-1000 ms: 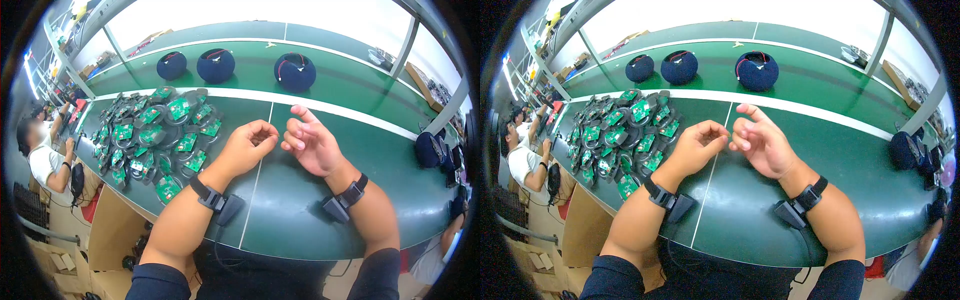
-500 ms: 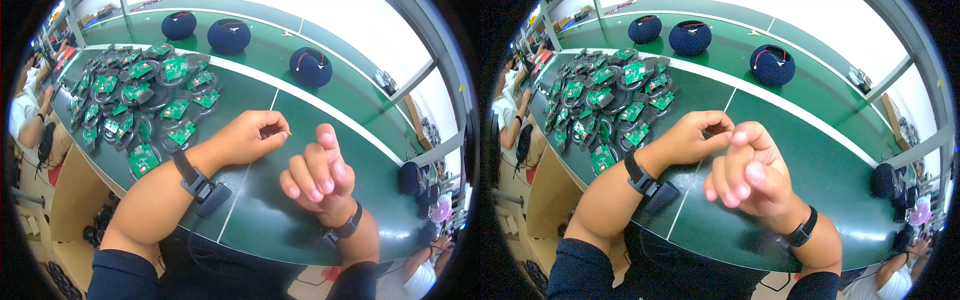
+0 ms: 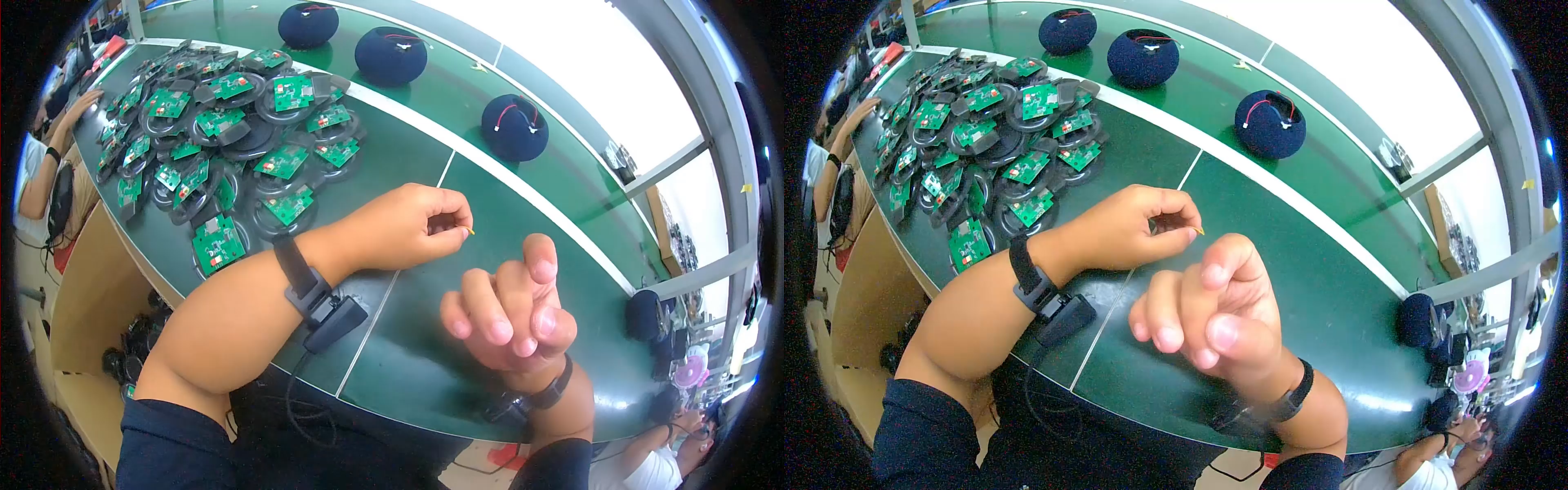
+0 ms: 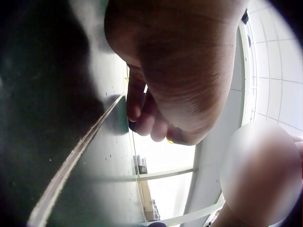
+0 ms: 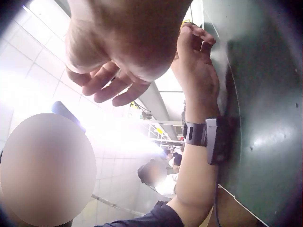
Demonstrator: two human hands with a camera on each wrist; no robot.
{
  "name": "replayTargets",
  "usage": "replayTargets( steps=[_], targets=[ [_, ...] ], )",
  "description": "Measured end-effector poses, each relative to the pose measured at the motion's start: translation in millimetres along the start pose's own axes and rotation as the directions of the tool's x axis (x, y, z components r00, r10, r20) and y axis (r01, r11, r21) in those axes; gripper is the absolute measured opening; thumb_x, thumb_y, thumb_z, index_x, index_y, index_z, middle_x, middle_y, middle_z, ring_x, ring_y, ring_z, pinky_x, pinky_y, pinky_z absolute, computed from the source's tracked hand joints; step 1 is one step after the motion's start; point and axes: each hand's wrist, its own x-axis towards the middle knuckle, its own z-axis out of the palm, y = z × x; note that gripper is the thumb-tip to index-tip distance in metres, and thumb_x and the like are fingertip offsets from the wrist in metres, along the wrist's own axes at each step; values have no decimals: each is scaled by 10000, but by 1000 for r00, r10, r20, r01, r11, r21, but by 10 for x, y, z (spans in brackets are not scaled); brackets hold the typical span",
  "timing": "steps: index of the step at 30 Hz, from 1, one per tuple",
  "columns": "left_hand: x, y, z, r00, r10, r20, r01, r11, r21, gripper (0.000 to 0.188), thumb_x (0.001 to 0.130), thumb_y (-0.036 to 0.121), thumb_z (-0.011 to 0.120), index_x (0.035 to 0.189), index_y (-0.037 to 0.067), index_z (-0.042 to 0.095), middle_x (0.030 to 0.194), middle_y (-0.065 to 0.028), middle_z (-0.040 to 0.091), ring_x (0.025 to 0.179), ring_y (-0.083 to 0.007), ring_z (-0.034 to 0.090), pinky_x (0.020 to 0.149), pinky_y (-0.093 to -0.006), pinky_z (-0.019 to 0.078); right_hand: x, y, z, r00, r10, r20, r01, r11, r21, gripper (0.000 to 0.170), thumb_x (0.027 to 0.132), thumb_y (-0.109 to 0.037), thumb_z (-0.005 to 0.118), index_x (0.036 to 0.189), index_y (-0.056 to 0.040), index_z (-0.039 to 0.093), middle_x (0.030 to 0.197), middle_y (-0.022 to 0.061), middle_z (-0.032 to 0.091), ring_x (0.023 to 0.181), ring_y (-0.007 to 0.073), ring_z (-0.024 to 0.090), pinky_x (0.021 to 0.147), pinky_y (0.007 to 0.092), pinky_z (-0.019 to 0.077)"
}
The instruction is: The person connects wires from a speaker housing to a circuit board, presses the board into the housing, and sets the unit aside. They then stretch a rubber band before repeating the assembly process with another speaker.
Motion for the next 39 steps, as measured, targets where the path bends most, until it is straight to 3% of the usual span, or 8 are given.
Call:
replayTargets(
  steps=[8, 14, 24, 27, 33, 35, 37, 39],
  targets=[
    [-7, 25, -10, 1000, 5, 31, -5, 1000, 15, 147, 948, 128, 683, 1036, 11, 680, 913, -56, 707, 824, -91, 637, 758, -276, 534, -9, 9, 31, 1000, 29, -2, -29, 999, 28, 321, 972, -140, 643, 1257, -165, 496, 656, 8, 559, 747, 192, 581, 647, 358, 447],
    [-7, 2, -14, 999, 31, 34, -32, 999, 28, 146, 948, 130, 688, 1035, 13, 679, 906, -60, 704, 816, -94, 639, 752, -274, 533, -5, 24, 43, 999, 28, -21, -28, 1000, 11, 300, 971, -151, 648, 1236, -172, 508, 641, -12, 503, 730, 183, 570, 648, 337, 429],
    [-4, -4, -3, 998, 23, 51, -24, 999, 26, 146, 951, 127, 689, 1039, 12, 682, 898, -51, 701, 806, -86, 631, 737, -270, 528, -3, 24, 132, 999, 12, -30, -13, 999, -35, 198, 1013, -193, 605, 1183, -182, 503, 663, -9, 503, 667, 168, 522, 635, 332, 398],
    [-3, 1, 1, 998, 11, 57, -13, 999, 44, 148, 950, 128, 691, 1041, 12, 683, 896, -48, 701, 811, -85, 633, 743, -268, 530, -29, -17, 200, 998, 61, -18, -60, 998, 23, 162, 1030, -174, 579, 1171, -180, 497, 686, 3, 517, 646, 168, 500, 629, 348, 401],
    [-16, 32, -12, 998, -23, 63, 19, 997, 69, 146, 948, 140, 693, 1035, 22, 691, 900, -46, 707, 823, -92, 644, 764, -278, 537, -92, -41, 379, 995, 66, 70, -72, 992, 100, 112, 1054, -153, 533, 1161, -146, 502, 710, 19, 531, 667, 198, 540, 650, 372, 436],
    [-9, 36, -6, 997, -4, 75, -2, 997, 83, 144, 947, 143, 693, 1029, 25, 694, 899, -47, 709, 821, -99, 648, 769, -284, 538, -112, -77, 494, 963, 64, 260, -103, 985, 140, 111, 1047, -198, 556, 1082, -95, 536, 729, 21, 546, 709, 232, 571, 676, 373, 453],
    [-5, 20, -1, 998, 8, 56, -15, 993, 121, 146, 942, 154, 698, 1015, 29, 699, 895, -48, 711, 814, -115, 652, 777, -289, 538, -23, -218, 591, 858, 201, 473, -321, 928, 188, 23, 1013, -168, 553, 1012, -146, 557, 866, 91, 671, 753, 286, 564, 663, 413, 382],
    [-3, 11, 6, 998, 9, 62, -16, 994, 112, 148, 939, 159, 700, 1013, 31, 701, 893, -47, 714, 812, -119, 653, 772, -287, 534, -252, 119, 724, 882, -144, 450, -26, 936, 350, 135, 903, -85, 788, 1000, -38, 706, 927, 117, 732, 822, 276, 667, 662, 369, 544]
  ],
)
